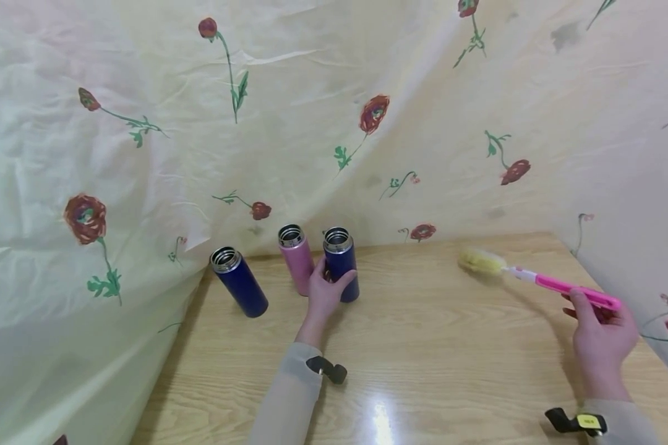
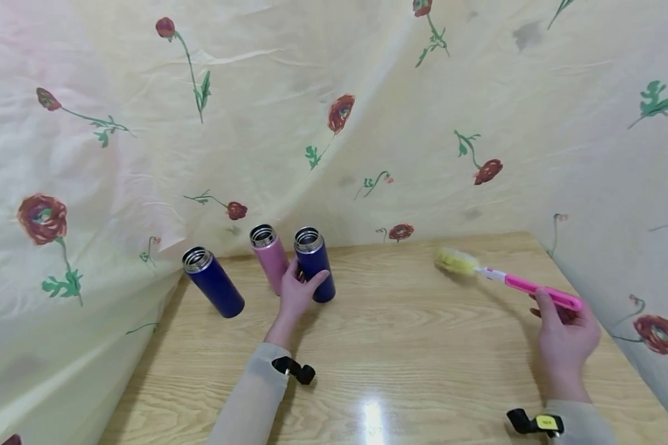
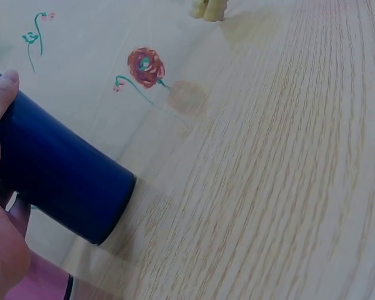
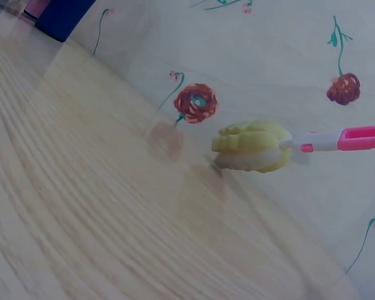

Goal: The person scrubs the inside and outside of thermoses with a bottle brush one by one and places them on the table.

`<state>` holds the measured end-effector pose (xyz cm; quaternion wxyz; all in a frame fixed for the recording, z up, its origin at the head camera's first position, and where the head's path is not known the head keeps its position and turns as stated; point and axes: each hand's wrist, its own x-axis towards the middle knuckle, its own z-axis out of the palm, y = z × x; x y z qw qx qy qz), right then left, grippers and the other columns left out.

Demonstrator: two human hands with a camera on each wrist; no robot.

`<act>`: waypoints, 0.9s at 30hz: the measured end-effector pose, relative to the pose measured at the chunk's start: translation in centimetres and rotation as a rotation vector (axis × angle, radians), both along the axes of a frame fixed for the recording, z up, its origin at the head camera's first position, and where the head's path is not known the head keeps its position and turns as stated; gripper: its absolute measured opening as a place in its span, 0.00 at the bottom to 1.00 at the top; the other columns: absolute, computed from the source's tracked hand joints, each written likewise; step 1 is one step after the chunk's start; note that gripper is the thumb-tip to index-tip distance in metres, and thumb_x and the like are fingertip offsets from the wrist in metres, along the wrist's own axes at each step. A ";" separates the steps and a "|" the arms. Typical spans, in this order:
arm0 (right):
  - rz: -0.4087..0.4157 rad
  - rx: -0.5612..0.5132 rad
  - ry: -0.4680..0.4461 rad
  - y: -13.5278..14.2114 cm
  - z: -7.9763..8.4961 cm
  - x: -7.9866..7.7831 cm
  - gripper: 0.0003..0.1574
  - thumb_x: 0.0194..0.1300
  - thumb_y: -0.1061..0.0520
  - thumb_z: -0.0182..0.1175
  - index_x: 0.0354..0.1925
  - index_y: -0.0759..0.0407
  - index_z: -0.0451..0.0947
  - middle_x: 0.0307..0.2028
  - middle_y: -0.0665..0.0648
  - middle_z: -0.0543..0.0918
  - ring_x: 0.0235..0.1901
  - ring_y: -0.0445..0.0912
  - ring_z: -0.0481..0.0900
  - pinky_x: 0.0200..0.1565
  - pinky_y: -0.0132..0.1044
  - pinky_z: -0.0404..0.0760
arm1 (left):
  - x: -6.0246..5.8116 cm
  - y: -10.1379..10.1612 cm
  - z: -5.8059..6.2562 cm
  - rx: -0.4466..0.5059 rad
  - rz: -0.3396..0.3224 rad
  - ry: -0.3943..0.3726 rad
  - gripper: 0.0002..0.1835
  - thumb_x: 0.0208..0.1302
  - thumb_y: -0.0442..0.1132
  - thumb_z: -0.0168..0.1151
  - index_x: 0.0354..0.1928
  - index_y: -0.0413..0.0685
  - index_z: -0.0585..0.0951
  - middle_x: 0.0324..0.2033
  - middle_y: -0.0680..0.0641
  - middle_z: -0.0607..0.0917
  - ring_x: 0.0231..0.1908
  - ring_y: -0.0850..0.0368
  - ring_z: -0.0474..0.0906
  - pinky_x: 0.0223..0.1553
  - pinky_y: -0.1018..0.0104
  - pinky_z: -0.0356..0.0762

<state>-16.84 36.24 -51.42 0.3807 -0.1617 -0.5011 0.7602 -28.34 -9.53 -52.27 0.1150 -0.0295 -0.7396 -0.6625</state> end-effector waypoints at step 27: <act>0.244 -0.152 0.353 -4.4 6.8 -2.4 0.19 0.69 0.71 0.68 0.53 0.77 0.74 0.44 0.70 0.85 0.40 0.55 0.93 0.43 0.45 0.86 | 0.1 0.2 -0.4 0.076 0.026 0.003 0.40 0.59 0.45 0.84 0.69 0.46 0.74 0.66 0.42 0.80 0.70 0.43 0.74 0.74 0.45 0.70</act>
